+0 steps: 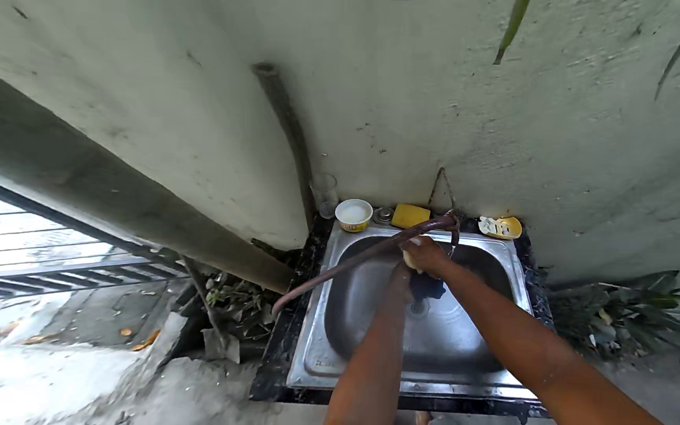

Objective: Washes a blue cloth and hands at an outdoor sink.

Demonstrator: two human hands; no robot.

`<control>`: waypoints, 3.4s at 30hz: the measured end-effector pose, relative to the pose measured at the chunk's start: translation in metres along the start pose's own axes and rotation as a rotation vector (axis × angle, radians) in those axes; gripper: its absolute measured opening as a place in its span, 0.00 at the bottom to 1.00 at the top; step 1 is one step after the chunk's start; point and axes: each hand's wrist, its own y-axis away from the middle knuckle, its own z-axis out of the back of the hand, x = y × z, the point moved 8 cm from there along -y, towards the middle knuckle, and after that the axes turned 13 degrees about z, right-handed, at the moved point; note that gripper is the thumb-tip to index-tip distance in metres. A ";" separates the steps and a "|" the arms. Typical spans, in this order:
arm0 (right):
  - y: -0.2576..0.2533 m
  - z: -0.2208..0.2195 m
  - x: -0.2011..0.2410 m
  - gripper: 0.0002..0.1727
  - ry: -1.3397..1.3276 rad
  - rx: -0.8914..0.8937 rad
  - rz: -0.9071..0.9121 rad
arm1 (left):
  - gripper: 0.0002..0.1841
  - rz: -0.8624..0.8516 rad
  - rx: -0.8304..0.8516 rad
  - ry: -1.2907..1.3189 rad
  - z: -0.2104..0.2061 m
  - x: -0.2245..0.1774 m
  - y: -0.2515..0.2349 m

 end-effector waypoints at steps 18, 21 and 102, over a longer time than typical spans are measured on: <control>-0.001 -0.031 0.029 0.26 0.512 0.280 0.109 | 0.22 -0.091 -0.040 0.006 0.016 -0.026 0.023; -0.007 -0.032 0.037 0.23 0.542 0.277 0.130 | 0.21 -0.106 -0.087 -0.032 0.022 -0.033 0.024; 0.069 -0.122 0.003 0.36 -0.386 -0.013 0.020 | 0.21 -0.375 -0.566 -0.447 0.068 -0.054 0.076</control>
